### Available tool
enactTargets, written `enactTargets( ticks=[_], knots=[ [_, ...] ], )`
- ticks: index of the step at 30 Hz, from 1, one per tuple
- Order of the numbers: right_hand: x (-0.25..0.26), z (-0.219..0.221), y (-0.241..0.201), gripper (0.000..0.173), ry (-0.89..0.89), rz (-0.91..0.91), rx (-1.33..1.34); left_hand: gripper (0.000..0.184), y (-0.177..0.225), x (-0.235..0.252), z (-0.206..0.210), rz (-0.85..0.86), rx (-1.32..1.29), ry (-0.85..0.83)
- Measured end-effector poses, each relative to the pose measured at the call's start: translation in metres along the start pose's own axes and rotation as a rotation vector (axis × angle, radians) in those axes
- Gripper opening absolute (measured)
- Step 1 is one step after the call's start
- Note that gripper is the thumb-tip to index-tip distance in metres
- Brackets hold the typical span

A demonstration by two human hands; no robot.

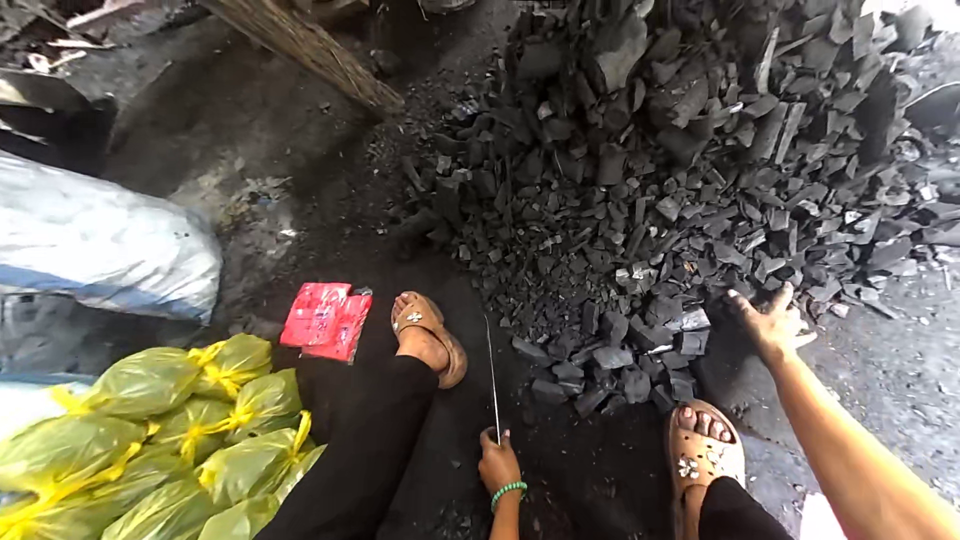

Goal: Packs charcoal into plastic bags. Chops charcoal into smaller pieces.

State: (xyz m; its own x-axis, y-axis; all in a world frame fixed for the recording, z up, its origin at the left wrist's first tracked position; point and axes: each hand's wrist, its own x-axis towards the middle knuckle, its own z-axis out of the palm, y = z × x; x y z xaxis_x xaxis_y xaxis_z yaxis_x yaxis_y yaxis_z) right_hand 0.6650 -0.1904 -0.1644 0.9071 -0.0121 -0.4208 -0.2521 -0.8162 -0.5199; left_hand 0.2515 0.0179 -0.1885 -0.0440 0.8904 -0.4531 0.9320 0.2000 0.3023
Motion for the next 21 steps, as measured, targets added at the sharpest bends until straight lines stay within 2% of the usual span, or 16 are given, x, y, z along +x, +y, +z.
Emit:
enactTargets(
  ticks=[4, 8, 9, 11, 13, 16, 19, 21],
  knots=[
    [-0.03, 0.014, 0.001, 0.101, 0.11, -0.272, 0.137, 0.042, 0.048, -0.003, 0.0, 0.26, -0.183, 0.044],
    [-0.068, 0.045, -0.034, 0.1, -0.068, -0.471, 0.278, 0.055, 0.123, -0.008, -0.009, 0.433, -0.33, -0.014],
    [-0.073, 0.047, -0.05, 0.097, -0.107, -0.484, 0.257, 0.053, 0.138, -0.011, -0.012, 0.467, -0.34, -0.02],
    [-0.081, 0.042, -0.071, 0.089, -0.195, -0.506, 0.183, 0.035, 0.158, -0.021, -0.018, 0.55, -0.343, -0.019],
    [-0.08, 0.031, -0.073, 0.084, -0.308, -0.596, 0.147, 0.028, 0.164, -0.031, -0.019, 0.623, -0.34, -0.036],
    [-0.071, 0.015, -0.064, 0.071, -0.471, -0.74, 0.085, 0.03, 0.151, -0.04, -0.015, 0.665, -0.314, -0.116],
    [-0.056, 0.02, -0.054, 0.06, -0.368, -0.803, 0.067, 0.033, 0.128, -0.052, -0.009, 0.691, -0.278, -0.187],
    [-0.05, 0.018, -0.057, 0.065, -0.345, -0.704, 0.193, 0.032, 0.114, -0.065, -0.005, 0.73, -0.308, -0.196]
  ],
)
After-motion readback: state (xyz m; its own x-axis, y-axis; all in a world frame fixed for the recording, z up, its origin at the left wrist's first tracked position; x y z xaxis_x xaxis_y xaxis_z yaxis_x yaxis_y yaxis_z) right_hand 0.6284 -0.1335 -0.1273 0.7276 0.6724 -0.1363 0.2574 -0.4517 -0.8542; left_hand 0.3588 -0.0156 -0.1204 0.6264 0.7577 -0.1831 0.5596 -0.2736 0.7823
